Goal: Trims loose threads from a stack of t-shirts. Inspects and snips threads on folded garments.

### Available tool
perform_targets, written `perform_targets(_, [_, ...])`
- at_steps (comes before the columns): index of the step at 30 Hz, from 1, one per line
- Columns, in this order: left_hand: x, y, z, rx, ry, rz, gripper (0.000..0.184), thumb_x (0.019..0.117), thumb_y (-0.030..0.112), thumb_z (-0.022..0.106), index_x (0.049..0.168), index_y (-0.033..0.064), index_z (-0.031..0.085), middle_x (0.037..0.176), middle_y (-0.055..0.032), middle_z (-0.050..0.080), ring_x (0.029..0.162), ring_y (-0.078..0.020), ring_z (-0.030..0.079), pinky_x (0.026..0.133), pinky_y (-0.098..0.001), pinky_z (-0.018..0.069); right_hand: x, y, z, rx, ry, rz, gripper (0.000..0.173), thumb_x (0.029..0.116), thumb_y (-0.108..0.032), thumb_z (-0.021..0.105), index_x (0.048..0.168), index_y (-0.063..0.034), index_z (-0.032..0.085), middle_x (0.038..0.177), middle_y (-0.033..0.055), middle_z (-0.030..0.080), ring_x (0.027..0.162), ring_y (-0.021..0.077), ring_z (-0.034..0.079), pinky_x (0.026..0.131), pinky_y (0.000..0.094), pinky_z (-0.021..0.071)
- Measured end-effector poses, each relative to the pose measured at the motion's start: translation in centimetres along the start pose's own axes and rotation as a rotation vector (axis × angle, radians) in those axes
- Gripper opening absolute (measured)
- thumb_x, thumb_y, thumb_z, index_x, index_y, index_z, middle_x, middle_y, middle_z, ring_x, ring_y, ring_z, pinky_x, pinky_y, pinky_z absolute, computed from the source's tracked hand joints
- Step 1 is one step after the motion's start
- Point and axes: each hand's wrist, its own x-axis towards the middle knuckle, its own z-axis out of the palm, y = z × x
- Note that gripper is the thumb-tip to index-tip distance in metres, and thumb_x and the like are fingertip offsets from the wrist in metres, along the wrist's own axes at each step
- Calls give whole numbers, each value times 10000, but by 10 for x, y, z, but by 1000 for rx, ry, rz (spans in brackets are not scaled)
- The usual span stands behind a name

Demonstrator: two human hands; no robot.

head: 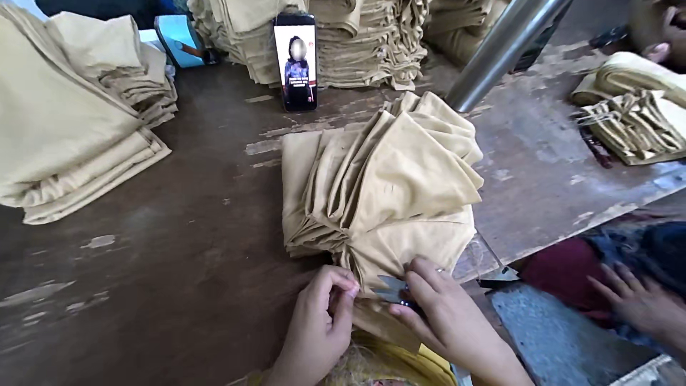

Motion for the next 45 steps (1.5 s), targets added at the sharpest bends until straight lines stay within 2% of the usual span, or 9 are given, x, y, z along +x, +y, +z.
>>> perform_targets(13, [1,6,-14,-15,-50,152,44,983,162,662,968,129,636,960,37,704,946,-43,667,840,-186,561,5,-9,7,-140,10,18,621,1066,-554,316,778,-113,645,845,99,622,818,295,651,613,417,536])
perform_targets(19, [1,28,-60,-181,-946,156,282,1044,289,584,1050,51,736,1000,-79,738,1027,-163,676,954,-297,514,-6,16,-11,346,77,79,416,998,-437,630,885,-42,571,773,37,535,680,47,493,620,178,441])
perform_targets(24, [4,34,-35,103,-303,92,242,969,303,704,1015,65,710,968,-35,698,912,-21,659,797,-150,553,-9,23,-6,350,139,46,172,986,-157,547,897,-13,575,717,36,539,656,26,496,624,142,431])
perform_targets(27, [7,26,-8,434,-71,24,483,890,439,749,1217,84,710,1116,-67,716,993,-112,668,825,-239,560,-9,23,-6,331,126,39,181,991,-167,535,893,-19,570,704,27,522,635,26,479,603,145,416])
perform_targets(29, [7,19,4,553,-65,14,441,884,338,737,1245,85,720,1049,-39,754,999,-194,688,885,-334,558,-10,24,-6,317,136,63,177,980,-164,530,895,-15,574,702,32,524,623,29,481,586,149,417])
perform_targets(33, [4,18,-3,504,-162,57,295,919,295,696,1154,121,736,853,63,733,845,-113,669,820,-282,542,-8,29,-5,392,166,107,168,976,-153,532,871,-21,532,720,24,496,638,2,456,592,126,387])
perform_targets(36, [1,24,-32,272,-472,154,185,977,273,654,954,120,755,832,36,735,841,-95,670,817,-263,531,-6,31,-4,461,182,115,178,988,-153,544,866,-25,524,731,13,502,647,-29,451,599,99,379])
perform_targets(40, [3,38,-54,93,-818,141,249,1022,288,601,1020,108,773,819,-33,735,783,-136,680,758,-303,542,-5,32,-3,496,176,117,200,1009,-171,542,861,-38,519,726,-4,491,639,-44,438,587,92,362])
perform_targets(45, [8,27,-11,482,-182,21,409,1026,416,534,1198,101,730,962,15,753,927,-149,680,849,-355,547,-5,32,-2,493,185,98,207,1011,-178,542,848,-55,509,710,-11,471,626,-32,428,579,106,356])
